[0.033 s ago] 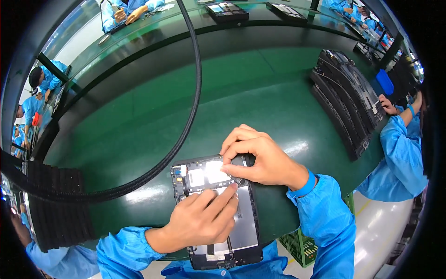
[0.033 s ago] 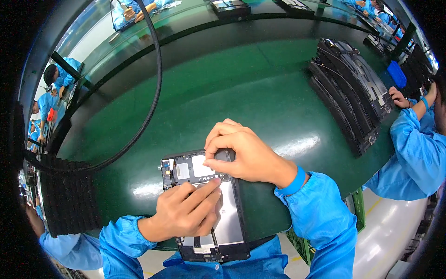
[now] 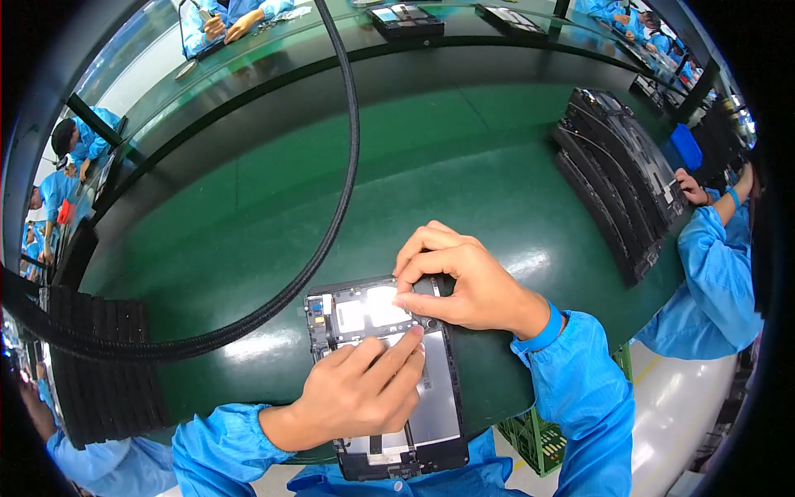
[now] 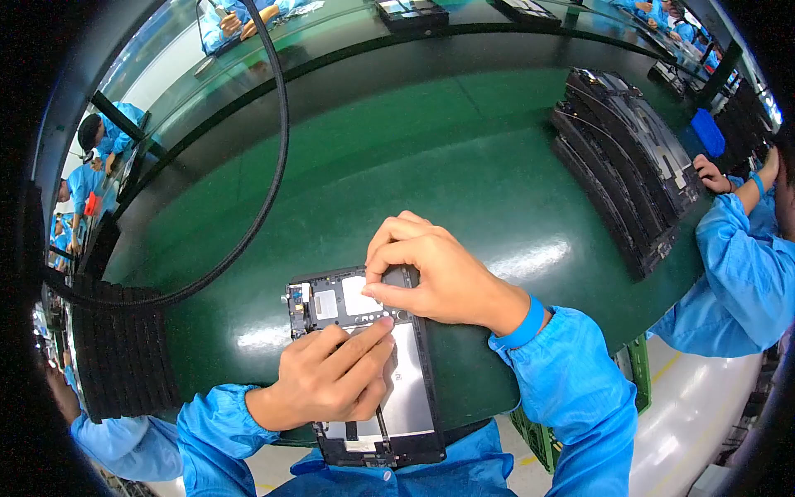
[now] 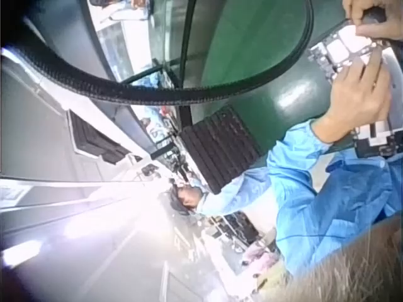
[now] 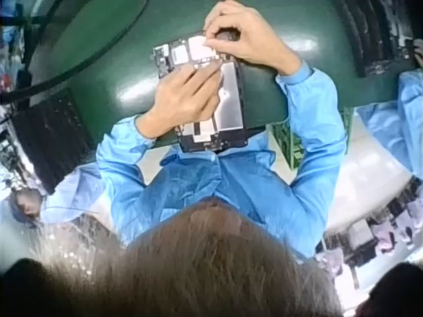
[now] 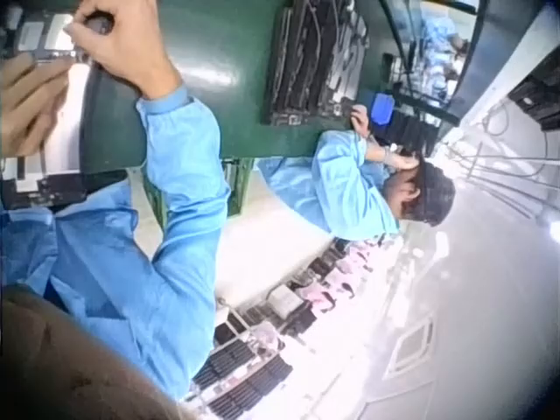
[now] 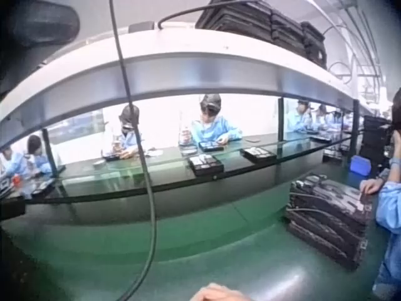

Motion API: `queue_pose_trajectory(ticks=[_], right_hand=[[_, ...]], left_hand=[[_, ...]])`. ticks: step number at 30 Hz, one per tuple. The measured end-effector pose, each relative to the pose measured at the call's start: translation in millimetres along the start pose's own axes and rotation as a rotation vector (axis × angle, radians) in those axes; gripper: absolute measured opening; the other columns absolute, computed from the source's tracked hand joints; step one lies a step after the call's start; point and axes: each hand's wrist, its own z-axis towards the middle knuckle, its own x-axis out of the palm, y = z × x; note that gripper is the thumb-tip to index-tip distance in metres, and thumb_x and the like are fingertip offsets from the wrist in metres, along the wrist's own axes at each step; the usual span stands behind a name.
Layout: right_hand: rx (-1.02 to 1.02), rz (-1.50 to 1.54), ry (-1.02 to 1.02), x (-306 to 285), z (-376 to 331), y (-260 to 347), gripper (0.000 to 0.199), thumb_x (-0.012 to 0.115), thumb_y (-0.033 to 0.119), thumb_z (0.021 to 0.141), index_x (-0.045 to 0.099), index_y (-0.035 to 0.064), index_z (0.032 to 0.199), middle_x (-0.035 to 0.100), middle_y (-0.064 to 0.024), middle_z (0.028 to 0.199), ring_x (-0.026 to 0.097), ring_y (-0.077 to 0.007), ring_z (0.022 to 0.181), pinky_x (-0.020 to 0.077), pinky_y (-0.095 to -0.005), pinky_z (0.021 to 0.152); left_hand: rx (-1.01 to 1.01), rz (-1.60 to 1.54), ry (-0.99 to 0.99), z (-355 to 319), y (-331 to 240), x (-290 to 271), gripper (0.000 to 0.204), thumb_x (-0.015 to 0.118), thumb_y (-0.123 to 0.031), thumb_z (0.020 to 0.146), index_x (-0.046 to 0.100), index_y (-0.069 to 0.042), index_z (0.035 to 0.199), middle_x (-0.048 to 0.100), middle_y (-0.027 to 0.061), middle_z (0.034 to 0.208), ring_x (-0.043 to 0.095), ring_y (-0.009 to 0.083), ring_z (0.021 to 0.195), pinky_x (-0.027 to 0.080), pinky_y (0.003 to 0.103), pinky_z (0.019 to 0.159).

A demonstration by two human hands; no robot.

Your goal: The person attaches internal components and adhesive strips onto electronic tablet assemblies by hand, then slides the units down the assembly line.

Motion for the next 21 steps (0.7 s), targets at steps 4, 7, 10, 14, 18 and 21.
queue_pose_trajectory(ticks=[4,7,10,14,18,21], right_hand=[[-0.030,-0.021,-0.014,3,0,-1,0.012,0.092,0.011,0.087,0.081,0.0066,0.091,0.072,-0.0049,0.102,0.064,-0.0244,0.099,0.0519,-0.0393,0.087],[-0.022,-0.024,-0.026,6,1,-1,0.012,0.092,0.011,0.087,0.082,0.0069,0.092,0.071,-0.0051,0.102,0.064,-0.0245,0.100,0.0516,-0.0387,0.087],[-0.001,-0.015,-0.014,6,1,1,0.014,0.090,0.016,0.089,0.083,0.0060,0.094,0.071,-0.0077,0.100,0.065,-0.0282,0.101,0.0503,-0.0427,0.092],[0.007,-0.012,-0.018,5,1,4,0.014,0.091,0.017,0.088,0.083,0.0058,0.093,0.071,-0.0076,0.100,0.066,-0.0283,0.102,0.0503,-0.0422,0.094],[0.098,0.130,0.122,-6,-2,15,0.052,0.081,0.004,0.087,0.071,0.0067,0.138,0.068,-0.0145,0.123,0.063,-0.0339,0.119,0.0485,-0.0446,0.108],[0.090,0.155,0.231,-12,-5,16,0.083,0.073,-0.003,0.084,0.051,0.0073,0.163,0.061,-0.0186,0.140,0.056,-0.0375,0.132,0.0443,-0.0466,0.118]], left_hand=[[0.003,-0.006,0.009,1,2,0,0.037,0.078,-0.016,0.071,0.081,-0.003,0.106,0.081,0.0101,0.122,0.058,0.0162,0.068,0.051,0.028,0.058],[0.026,-0.019,0.006,3,6,0,0.035,0.078,-0.015,0.071,0.080,-0.002,0.103,0.081,0.0113,0.118,0.059,0.0167,0.069,0.051,0.028,0.058],[0.069,0.013,-0.002,7,14,2,0.030,0.078,-0.019,0.076,0.078,-0.002,0.100,0.078,0.0123,0.116,0.064,0.0180,0.083,0.053,0.029,0.062],[0.141,0.011,0.006,9,17,2,0.027,0.078,-0.020,0.075,0.076,-0.002,0.096,0.078,0.0134,0.112,0.065,0.0189,0.084,0.053,0.029,0.063],[0.151,0.005,0.012,6,19,2,0.026,0.078,-0.021,0.076,0.074,-0.003,0.095,0.078,0.0146,0.111,0.065,0.0193,0.084,0.053,0.030,0.064],[0.112,-0.047,-0.013,6,18,1,0.024,0.078,-0.021,0.076,0.073,-0.004,0.092,0.078,0.0147,0.111,0.065,0.0192,0.084,0.053,0.030,0.064]])
